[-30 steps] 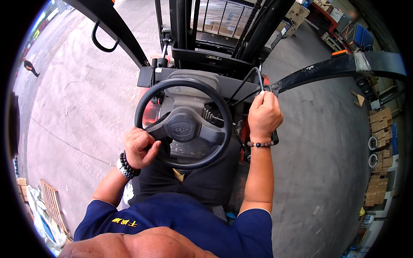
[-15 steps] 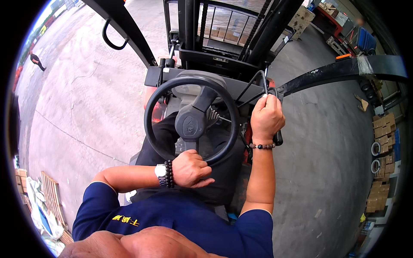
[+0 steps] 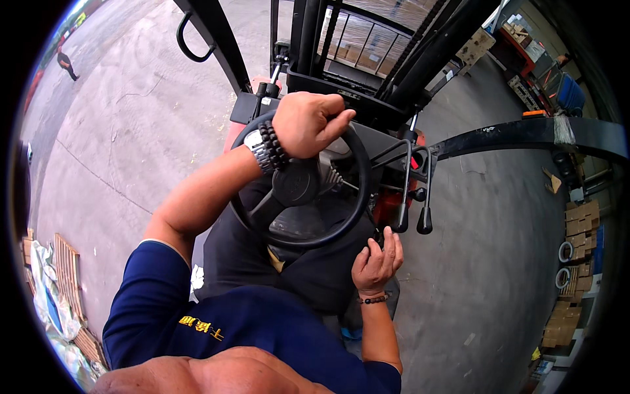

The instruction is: The person operates a forklift in a warehouse, steering and using the controls to lift a pallet of boxes. The forklift is then driven outside to a loading dock where the pallet is positioned and lowered onto a truck trailer.

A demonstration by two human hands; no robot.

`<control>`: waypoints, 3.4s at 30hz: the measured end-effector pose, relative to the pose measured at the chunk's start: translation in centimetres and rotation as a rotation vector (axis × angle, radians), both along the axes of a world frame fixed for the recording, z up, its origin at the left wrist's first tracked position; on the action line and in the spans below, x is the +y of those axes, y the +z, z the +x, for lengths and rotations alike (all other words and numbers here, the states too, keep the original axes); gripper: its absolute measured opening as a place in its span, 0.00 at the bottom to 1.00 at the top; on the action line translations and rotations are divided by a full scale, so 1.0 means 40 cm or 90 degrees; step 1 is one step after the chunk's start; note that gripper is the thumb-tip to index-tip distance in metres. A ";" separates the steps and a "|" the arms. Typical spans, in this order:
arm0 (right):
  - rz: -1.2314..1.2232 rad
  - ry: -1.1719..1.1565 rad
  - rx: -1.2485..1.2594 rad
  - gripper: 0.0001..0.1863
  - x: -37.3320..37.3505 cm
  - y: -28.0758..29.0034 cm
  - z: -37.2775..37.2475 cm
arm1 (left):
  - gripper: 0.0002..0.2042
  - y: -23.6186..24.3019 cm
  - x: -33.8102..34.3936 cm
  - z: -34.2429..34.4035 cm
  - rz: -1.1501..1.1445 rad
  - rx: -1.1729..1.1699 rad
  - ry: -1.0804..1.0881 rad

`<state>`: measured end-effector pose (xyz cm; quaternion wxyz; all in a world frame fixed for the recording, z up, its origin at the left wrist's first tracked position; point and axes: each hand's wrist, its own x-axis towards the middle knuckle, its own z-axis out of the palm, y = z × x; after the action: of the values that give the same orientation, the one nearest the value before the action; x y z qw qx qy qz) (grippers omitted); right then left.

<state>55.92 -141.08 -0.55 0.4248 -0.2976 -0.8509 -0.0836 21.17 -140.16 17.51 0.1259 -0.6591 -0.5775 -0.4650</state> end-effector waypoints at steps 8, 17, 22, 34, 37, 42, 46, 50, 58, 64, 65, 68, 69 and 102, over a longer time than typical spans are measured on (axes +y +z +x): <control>-0.482 -0.157 0.304 0.14 0.492 -0.442 0.126 | 0.14 -0.267 -0.151 -0.004 -0.022 -0.051 0.101; -0.529 -0.227 0.307 0.19 0.895 -0.367 -0.126 | 0.20 -0.418 -0.071 0.349 -0.185 0.110 -0.268; -0.363 -0.188 0.281 0.24 0.898 -0.422 -0.087 | 0.17 -0.371 0.071 0.406 -0.156 0.130 -0.333; -0.191 -0.348 -0.175 0.29 0.710 -0.084 -0.193 | 0.18 0.048 0.124 0.086 0.018 0.025 -0.027; -0.262 -0.398 -0.238 0.32 0.683 -0.092 -0.115 | 0.17 -0.013 0.043 -0.003 0.021 -0.031 0.053; -0.211 -0.351 -0.165 0.27 0.762 -0.136 -0.004 | 0.15 -0.123 -0.128 0.041 0.004 -0.054 0.156; -0.163 -0.389 -0.158 0.19 0.766 -0.116 -0.025 | 0.17 -0.243 -0.271 0.151 -0.092 -0.015 0.070; -0.160 -0.395 -0.153 0.18 0.768 -0.093 -0.034 | 0.19 -0.289 -0.261 0.332 -0.143 0.118 -0.141; -0.175 -0.371 -0.151 0.23 0.677 -0.112 -0.075 | 0.16 -0.230 -0.012 0.458 -0.188 0.128 -0.290; -0.116 -0.364 -0.140 0.21 0.544 -0.194 -0.079 | 0.16 -0.321 -0.142 0.447 -0.134 0.080 -0.282; -0.111 -0.363 -0.117 0.20 0.496 -0.174 -0.135 | 0.16 -0.307 -0.187 0.416 -0.132 0.089 -0.275; -0.140 -0.387 -0.117 0.19 0.322 -0.127 -0.214 | 0.16 -0.275 -0.349 0.333 -0.120 0.106 -0.280; -0.135 -0.398 -0.117 0.19 0.259 -0.129 -0.212 | 0.15 -0.273 -0.405 0.331 -0.123 0.098 -0.275; -0.239 -0.382 -0.173 0.20 0.067 -0.169 -0.359 | 0.14 -0.318 -0.591 0.186 -0.078 0.069 -0.261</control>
<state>41.57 -138.40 -7.32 0.2025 -0.5923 -0.7751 -0.0857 28.63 -163.81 4.80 0.0197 -0.7932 -0.4509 -0.4089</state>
